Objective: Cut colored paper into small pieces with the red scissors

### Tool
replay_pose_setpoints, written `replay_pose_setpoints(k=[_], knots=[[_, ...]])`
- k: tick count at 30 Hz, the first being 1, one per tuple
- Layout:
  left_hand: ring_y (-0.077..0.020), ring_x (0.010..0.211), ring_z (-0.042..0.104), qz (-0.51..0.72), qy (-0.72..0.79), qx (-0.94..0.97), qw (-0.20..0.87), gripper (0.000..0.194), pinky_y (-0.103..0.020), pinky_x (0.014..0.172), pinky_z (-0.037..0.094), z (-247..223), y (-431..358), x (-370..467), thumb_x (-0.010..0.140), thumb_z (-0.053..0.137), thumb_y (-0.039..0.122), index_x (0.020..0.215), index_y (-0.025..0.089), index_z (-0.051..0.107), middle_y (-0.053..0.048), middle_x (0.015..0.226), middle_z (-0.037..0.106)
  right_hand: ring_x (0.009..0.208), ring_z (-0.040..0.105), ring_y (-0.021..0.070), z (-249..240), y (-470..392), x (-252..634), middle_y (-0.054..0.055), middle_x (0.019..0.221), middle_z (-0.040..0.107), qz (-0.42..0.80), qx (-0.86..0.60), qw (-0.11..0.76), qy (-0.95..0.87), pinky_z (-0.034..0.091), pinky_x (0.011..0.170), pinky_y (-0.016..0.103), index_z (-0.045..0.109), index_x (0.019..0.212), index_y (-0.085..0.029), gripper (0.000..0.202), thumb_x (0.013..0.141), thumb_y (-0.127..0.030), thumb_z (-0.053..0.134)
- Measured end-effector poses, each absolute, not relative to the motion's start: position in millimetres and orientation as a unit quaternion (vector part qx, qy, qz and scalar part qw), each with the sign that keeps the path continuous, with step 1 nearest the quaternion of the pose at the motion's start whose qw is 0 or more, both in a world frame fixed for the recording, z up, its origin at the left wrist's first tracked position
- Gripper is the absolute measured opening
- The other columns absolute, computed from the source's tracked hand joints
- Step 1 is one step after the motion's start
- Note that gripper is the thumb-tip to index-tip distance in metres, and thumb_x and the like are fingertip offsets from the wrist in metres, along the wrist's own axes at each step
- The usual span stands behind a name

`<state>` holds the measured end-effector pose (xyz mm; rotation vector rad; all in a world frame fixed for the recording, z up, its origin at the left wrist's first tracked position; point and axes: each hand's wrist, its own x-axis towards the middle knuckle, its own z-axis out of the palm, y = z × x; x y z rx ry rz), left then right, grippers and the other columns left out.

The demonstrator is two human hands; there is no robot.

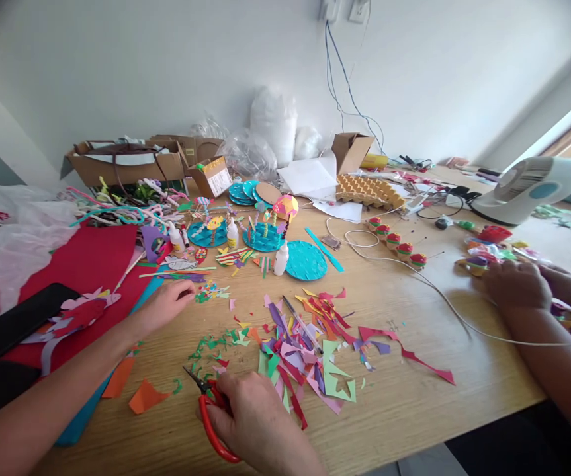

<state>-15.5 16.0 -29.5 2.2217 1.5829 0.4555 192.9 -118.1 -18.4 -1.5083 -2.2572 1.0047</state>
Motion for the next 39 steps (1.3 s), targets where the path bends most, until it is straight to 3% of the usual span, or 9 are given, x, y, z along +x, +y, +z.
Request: replay_pose_setpoints(k=[4,8,12,17,29,39], knots=[[-0.0174,0.068,0.055,0.127,0.564,0.8,0.164,0.015,-0.026,0.063,0.038,-46,32,-17,0.076,0.044,0.018,0.068,0.019,0.057,-0.002,0.071,0.06,0.045,0.029,0.0068,-7,-117,205,-0.006,0.051,0.039,0.396,-0.499,0.139,-0.758,0.018,0.042,0.02,0.047,0.06,-0.017,0.021,0.079,-0.026,0.051],[-0.0183,0.072,0.056,0.107,0.556,0.811,0.147,0.018,-0.028,0.066,0.041,-45,34,-22,0.078,0.043,0.017,0.072,0.019,0.06,-0.003,0.076,0.061,0.046,0.032,0.0067,-3,-114,220,-0.006,0.051,0.037,0.504,-0.482,0.208,-0.686,0.022,0.041,0.018,0.043,0.061,-0.018,0.026,0.081,-0.032,0.051],[-0.0187,0.081,0.057,0.092,0.518,0.837,0.153,0.026,-0.029,0.073,0.042,-34,22,-11,0.079,0.038,0.01,0.088,0.018,0.061,-0.007,0.091,0.062,0.04,0.034,0.0062,-7,-111,233,-0.007,0.048,0.037,0.628,-0.425,0.304,-0.577,0.025,0.039,0.018,0.042,0.064,-0.019,0.036,0.079,-0.051,0.05],[-0.0149,0.081,0.059,0.029,0.399,0.892,0.21,0.023,-0.022,0.072,0.043,-18,-5,18,0.079,0.043,0.009,0.084,0.02,0.063,-0.001,0.086,0.065,0.036,0.033,0.0065,-7,-109,242,-0.006,0.043,0.041,0.627,-0.386,0.383,-0.558,0.024,0.039,0.02,0.044,0.067,-0.018,0.044,0.078,-0.061,0.048],[-0.0233,0.089,0.054,-0.054,0.386,0.905,0.171,0.015,-0.034,0.077,0.044,-30,-25,21,0.074,0.053,0.011,0.086,0.018,0.059,-0.007,0.091,0.06,0.036,0.035,0.0061,-7,-111,244,-0.006,0.046,0.042,0.629,-0.402,0.37,-0.552,0.027,0.039,0.02,0.044,0.066,-0.018,0.046,0.075,-0.063,0.051],[-0.0201,0.084,0.053,-0.041,0.383,0.91,0.154,0.018,-0.03,0.076,0.043,-34,-27,25,0.075,0.046,0.005,0.078,0.019,0.058,-0.004,0.086,0.06,0.036,0.038,0.0059,-11,-108,238,-0.007,0.046,0.042,0.643,-0.398,0.369,-0.54,0.027,0.038,0.019,0.043,0.066,-0.018,0.046,0.074,-0.062,0.053]])
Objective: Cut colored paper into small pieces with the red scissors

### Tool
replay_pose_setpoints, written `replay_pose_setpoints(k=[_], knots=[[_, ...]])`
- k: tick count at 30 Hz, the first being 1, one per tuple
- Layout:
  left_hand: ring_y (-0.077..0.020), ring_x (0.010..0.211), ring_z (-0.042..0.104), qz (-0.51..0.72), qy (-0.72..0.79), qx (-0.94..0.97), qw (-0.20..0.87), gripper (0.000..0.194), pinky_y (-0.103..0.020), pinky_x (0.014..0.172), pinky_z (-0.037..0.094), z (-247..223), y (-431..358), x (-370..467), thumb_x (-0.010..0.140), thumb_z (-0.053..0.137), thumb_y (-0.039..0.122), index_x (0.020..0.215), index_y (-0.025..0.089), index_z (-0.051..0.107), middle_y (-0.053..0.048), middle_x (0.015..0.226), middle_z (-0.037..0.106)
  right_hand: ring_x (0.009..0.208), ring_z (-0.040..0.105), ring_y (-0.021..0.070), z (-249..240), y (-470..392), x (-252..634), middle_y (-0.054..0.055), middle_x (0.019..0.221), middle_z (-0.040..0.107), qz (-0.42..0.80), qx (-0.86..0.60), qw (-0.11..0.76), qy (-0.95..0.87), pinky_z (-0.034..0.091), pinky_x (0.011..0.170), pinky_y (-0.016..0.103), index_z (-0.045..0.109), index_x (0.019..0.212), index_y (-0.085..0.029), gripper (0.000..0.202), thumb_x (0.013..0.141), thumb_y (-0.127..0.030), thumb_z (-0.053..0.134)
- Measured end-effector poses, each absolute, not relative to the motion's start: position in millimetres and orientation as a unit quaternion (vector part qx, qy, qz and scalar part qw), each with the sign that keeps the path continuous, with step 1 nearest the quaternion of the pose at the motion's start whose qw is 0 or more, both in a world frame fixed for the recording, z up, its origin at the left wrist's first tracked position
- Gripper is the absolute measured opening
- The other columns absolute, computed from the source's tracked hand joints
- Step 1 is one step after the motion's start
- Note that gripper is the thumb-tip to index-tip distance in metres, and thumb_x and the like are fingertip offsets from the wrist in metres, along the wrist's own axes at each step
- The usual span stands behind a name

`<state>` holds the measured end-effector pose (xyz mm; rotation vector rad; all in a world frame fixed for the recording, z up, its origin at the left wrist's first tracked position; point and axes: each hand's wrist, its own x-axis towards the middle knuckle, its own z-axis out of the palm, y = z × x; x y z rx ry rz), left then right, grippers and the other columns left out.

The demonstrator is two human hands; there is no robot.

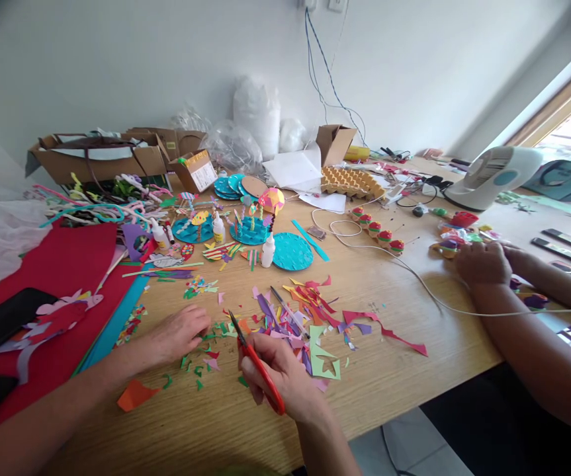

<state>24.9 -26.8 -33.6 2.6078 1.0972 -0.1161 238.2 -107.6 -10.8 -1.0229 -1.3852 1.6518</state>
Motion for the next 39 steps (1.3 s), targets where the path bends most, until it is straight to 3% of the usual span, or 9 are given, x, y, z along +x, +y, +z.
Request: replay_pose_setpoints(k=[6,11,20,39], knots=[[-0.0187,0.081,0.056,-0.038,0.389,0.905,0.169,0.026,-0.028,0.07,0.044,-30,-26,19,0.075,0.041,0.002,0.084,0.018,0.059,-0.004,0.085,0.064,0.036,0.038,0.0053,-11,-105,236,-0.007,0.047,0.041,0.655,-0.39,0.363,-0.535,0.028,0.038,0.018,0.042,0.066,-0.018,0.045,0.074,-0.061,0.054],[-0.0206,0.09,0.055,-0.039,0.38,0.909,0.169,0.024,-0.03,0.079,0.043,-27,-27,17,0.077,0.046,0.005,0.09,0.019,0.061,-0.005,0.092,0.064,0.036,0.037,0.0046,-12,-103,234,-0.007,0.047,0.041,0.665,-0.379,0.367,-0.529,0.028,0.037,0.017,0.042,0.066,-0.018,0.045,0.073,-0.06,0.055],[-0.0235,0.089,0.053,-0.037,0.39,0.91,0.136,0.012,-0.034,0.077,0.042,-40,-29,27,0.079,0.052,0.01,0.083,0.017,0.061,-0.007,0.089,0.061,0.035,0.036,0.0041,-10,-104,230,-0.008,0.046,0.04,0.67,-0.376,0.374,-0.52,0.029,0.035,0.016,0.044,0.065,-0.018,0.046,0.071,-0.061,0.058],[-0.0228,0.08,0.055,-0.024,0.394,0.902,0.176,0.018,-0.034,0.072,0.042,-31,-28,29,0.079,0.046,0.008,0.073,0.016,0.06,-0.008,0.081,0.064,0.037,0.036,0.0042,-12,-104,230,-0.008,0.047,0.039,0.676,-0.37,0.365,-0.522,0.026,0.036,0.016,0.043,0.063,-0.018,0.044,0.073,-0.059,0.056]])
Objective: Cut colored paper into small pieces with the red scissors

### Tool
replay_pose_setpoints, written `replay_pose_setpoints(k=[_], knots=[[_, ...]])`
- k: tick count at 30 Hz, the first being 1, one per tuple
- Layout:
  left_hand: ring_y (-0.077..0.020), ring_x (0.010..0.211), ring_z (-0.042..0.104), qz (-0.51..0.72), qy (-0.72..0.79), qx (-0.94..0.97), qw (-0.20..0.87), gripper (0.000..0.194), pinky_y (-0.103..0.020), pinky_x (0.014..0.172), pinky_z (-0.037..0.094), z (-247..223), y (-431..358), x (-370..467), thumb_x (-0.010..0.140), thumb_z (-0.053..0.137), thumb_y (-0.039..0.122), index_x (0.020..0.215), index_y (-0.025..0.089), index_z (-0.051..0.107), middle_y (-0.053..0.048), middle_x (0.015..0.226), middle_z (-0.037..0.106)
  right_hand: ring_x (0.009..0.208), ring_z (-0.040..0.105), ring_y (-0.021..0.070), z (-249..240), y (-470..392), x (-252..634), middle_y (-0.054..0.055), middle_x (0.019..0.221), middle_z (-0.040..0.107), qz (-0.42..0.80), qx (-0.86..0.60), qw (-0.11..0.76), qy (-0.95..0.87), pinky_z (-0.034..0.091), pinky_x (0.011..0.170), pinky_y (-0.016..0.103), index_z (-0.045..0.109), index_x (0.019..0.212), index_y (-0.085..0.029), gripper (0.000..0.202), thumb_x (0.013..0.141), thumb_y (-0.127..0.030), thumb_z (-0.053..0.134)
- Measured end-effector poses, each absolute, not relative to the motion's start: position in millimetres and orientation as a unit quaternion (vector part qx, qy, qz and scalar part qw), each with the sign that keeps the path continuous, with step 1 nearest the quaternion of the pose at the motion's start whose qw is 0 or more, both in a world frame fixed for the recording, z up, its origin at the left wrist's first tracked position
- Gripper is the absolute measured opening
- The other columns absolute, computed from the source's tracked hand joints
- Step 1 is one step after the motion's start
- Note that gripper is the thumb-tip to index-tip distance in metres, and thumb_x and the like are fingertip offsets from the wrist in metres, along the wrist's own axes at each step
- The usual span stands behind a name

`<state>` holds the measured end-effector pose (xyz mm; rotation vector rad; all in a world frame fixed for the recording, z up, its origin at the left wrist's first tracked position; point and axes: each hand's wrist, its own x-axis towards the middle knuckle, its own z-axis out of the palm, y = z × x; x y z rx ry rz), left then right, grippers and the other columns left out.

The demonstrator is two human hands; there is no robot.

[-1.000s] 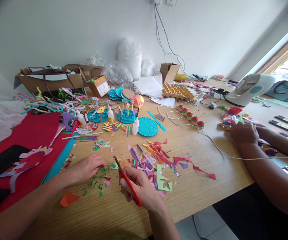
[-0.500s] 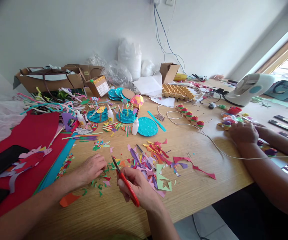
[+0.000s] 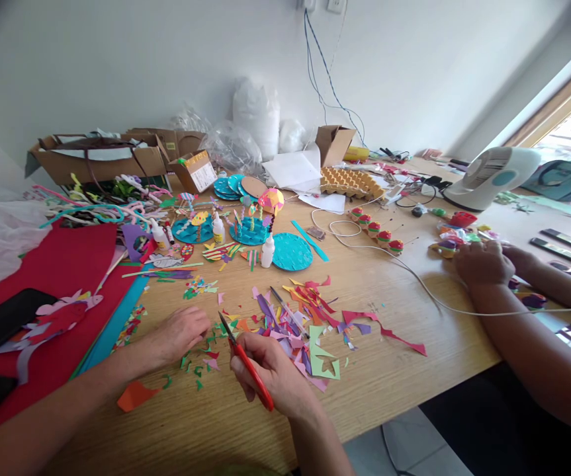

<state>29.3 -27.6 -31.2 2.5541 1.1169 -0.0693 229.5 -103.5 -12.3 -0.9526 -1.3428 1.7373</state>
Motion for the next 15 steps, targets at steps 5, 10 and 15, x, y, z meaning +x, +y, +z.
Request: replay_pose_setpoints(k=[5,10,15], knots=[[-0.0172,0.075,0.054,0.03,0.412,0.882,0.227,0.016,-0.026,0.067,0.042,-24,-24,20,0.08,0.042,0.011,0.077,0.016,0.056,-0.003,0.078,0.061,0.035,0.034,0.0042,-13,-102,226,-0.008,0.047,0.039,0.679,-0.38,0.388,-0.494,0.025,0.034,0.016,0.044,0.066,-0.018,0.042,0.072,-0.057,0.059],[-0.0126,0.065,0.05,0.182,0.446,0.768,0.421,0.009,-0.022,0.059,0.04,-14,-29,16,0.077,0.047,0.021,0.071,0.018,0.051,0.004,0.067,0.052,0.042,0.038,0.0047,-19,-94,210,-0.008,0.056,0.043,0.665,-0.415,0.416,-0.461,0.029,0.039,0.017,0.047,0.072,-0.018,0.037,0.062,-0.043,0.073],[-0.0112,0.061,0.049,0.306,0.441,0.633,0.558,0.008,-0.021,0.055,0.039,-12,-41,21,0.071,0.056,0.024,0.074,0.019,0.052,0.005,0.065,0.049,0.051,0.04,0.0071,-26,-83,190,-0.006,0.062,0.048,0.592,-0.462,0.464,-0.47,0.033,0.046,0.018,0.048,0.073,-0.018,0.029,0.062,-0.03,0.072]])
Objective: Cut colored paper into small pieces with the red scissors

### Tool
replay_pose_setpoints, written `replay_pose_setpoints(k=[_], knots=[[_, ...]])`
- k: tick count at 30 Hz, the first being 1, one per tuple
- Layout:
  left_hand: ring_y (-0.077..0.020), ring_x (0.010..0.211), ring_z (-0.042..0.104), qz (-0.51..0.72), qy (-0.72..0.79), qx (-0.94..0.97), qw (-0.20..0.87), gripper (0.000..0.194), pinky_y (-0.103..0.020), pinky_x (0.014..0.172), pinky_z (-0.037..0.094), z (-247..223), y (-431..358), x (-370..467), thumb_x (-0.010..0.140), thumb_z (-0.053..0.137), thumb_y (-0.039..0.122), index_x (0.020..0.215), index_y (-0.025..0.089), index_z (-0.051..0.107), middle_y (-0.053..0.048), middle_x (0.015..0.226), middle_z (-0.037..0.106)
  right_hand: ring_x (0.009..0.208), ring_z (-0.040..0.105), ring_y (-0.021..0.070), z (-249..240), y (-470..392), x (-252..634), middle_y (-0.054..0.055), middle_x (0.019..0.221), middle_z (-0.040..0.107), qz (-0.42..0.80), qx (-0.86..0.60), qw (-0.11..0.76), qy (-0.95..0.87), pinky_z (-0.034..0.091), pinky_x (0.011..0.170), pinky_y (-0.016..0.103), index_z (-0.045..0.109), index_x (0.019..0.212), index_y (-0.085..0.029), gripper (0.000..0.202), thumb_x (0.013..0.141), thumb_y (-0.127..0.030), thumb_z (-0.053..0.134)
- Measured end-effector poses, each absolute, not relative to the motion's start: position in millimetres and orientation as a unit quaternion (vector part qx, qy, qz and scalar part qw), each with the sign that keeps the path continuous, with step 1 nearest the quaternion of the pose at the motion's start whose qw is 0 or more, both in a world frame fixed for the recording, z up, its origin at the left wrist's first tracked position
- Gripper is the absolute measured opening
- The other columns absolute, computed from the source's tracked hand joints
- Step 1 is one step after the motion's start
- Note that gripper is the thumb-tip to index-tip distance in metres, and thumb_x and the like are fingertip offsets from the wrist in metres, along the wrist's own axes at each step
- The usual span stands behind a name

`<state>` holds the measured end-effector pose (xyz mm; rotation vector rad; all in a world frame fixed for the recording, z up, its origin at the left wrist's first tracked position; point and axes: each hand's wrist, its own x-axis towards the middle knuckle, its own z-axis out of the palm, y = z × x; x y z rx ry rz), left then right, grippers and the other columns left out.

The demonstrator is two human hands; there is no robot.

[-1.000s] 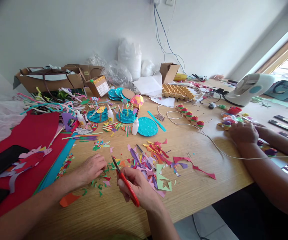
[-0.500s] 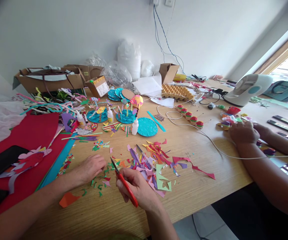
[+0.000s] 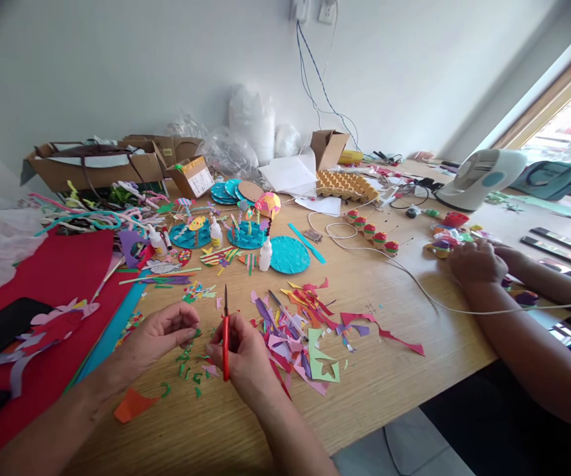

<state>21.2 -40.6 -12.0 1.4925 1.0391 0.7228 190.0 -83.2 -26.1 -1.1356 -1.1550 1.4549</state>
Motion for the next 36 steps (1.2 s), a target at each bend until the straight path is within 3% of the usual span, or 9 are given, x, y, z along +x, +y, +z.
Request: replay_pose_setpoints(k=[6,12,18,22,27,32,36], knots=[[-0.0132,0.069,0.056,0.349,0.454,0.637,0.516,0.012,-0.023,0.061,0.043,-8,-49,22,0.071,0.055,0.018,0.082,0.021,0.052,0.003,0.071,0.057,0.051,0.04,0.0088,-8,-76,181,-0.006,0.058,0.046,0.488,-0.521,0.438,-0.546,0.031,0.046,0.019,0.052,0.079,-0.018,0.016,0.068,-0.022,0.063],[-0.0132,0.063,0.058,0.323,0.462,0.697,0.443,0.005,-0.023,0.06,0.045,-2,-53,29,0.075,0.051,0.017,0.076,0.022,0.049,0.004,0.066,0.057,0.055,0.041,0.0096,-3,-71,177,-0.005,0.06,0.048,0.385,-0.552,0.41,-0.615,0.032,0.05,0.021,0.046,0.069,-0.019,0.01,0.068,-0.017,0.056],[-0.0134,0.065,0.055,0.364,0.464,0.638,0.495,0.017,-0.022,0.058,0.045,6,-56,26,0.077,0.048,0.023,0.093,0.02,0.054,0.001,0.072,0.057,0.051,0.043,0.0085,-1,-67,180,-0.005,0.064,0.049,0.516,-0.477,0.506,-0.501,0.035,0.047,0.02,0.045,0.072,-0.019,0.018,0.066,-0.025,0.061],[-0.0118,0.059,0.047,0.331,0.432,0.654,0.527,0.015,-0.02,0.053,0.04,9,-62,28,0.082,0.045,0.029,0.081,0.018,0.056,0.003,0.064,0.05,0.045,0.042,0.0068,3,-67,176,-0.005,0.063,0.051,0.576,-0.437,0.53,-0.443,0.033,0.041,0.019,0.045,0.072,-0.019,0.026,0.062,-0.031,0.066],[-0.0113,0.056,0.042,0.332,0.437,0.68,0.487,0.021,-0.02,0.052,0.034,9,-63,32,0.081,0.046,0.027,0.064,0.018,0.055,0.004,0.058,0.045,0.046,0.042,0.007,7,-68,173,-0.005,0.06,0.05,0.588,-0.44,0.505,-0.454,0.032,0.041,0.018,0.045,0.071,-0.02,0.027,0.063,-0.032,0.067],[-0.0114,0.055,0.041,0.386,0.459,0.608,0.52,0.019,-0.021,0.053,0.036,10,-64,29,0.078,0.049,0.028,0.062,0.019,0.053,0.005,0.056,0.044,0.05,0.042,0.0079,4,-78,176,-0.005,0.062,0.045,0.541,-0.475,0.494,-0.486,0.032,0.045,0.019,0.043,0.073,-0.019,0.019,0.071,-0.031,0.059],[-0.012,0.059,0.046,0.459,0.444,0.529,0.559,0.016,-0.022,0.058,0.041,16,-68,30,0.077,0.053,0.029,0.065,0.019,0.056,0.003,0.06,0.05,0.055,0.035,0.0091,-2,-93,176,-0.006,0.06,0.037,0.478,-0.485,0.424,-0.596,0.029,0.05,0.02,0.042,0.071,-0.019,0.014,0.078,-0.028,0.05]])
